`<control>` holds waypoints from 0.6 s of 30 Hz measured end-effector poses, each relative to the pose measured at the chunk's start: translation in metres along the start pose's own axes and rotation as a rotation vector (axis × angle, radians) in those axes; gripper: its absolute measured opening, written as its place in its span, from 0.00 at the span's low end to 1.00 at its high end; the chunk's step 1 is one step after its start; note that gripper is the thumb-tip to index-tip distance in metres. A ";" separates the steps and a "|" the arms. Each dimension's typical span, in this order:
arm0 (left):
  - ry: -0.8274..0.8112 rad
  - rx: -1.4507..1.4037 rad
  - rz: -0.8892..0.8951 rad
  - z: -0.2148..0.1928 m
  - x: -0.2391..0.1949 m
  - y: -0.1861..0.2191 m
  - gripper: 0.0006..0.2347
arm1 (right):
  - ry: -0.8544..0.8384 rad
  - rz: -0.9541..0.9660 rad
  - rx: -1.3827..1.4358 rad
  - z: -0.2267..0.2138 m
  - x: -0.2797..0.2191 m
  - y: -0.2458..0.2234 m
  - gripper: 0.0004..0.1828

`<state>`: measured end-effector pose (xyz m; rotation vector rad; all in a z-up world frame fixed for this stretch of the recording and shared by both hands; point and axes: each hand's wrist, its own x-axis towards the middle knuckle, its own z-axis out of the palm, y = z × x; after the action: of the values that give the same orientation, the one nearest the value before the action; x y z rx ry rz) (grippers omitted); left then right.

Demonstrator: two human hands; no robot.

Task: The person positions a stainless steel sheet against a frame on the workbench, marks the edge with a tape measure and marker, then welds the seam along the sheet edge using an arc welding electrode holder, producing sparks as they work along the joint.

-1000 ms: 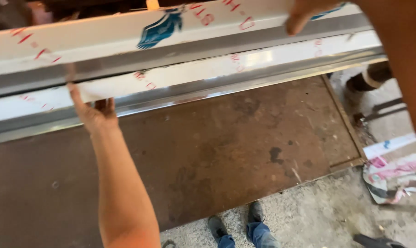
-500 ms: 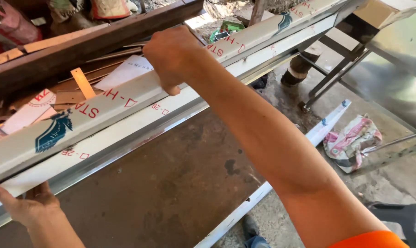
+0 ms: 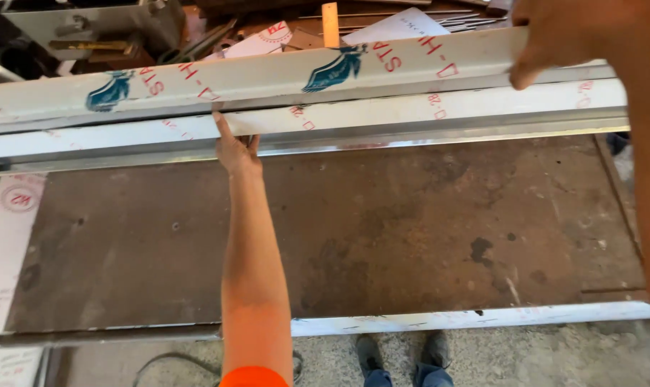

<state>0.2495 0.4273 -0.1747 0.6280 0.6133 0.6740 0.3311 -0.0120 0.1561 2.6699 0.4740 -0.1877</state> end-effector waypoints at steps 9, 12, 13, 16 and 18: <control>-0.045 0.086 -0.057 0.000 -0.002 0.003 0.37 | -0.083 0.037 0.206 -0.046 -0.043 -0.008 0.35; 0.050 0.094 -0.129 -0.002 -0.002 0.006 0.35 | -0.031 -0.015 0.195 -0.042 -0.039 -0.009 0.40; 0.058 0.094 -0.122 -0.002 -0.001 -0.002 0.35 | -0.030 -0.026 0.196 -0.041 -0.040 -0.009 0.40; -0.143 -0.170 -0.090 0.000 0.001 -0.025 0.29 | -0.019 -0.026 0.179 -0.031 -0.028 -0.006 0.41; -0.164 -0.149 -0.128 0.000 -0.002 -0.053 0.25 | -0.068 -0.038 0.023 -0.009 -0.004 0.000 0.34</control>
<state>0.2682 0.3932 -0.2114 0.4954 0.4427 0.5370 0.3279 -0.0089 0.1652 2.6685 0.5043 -0.2965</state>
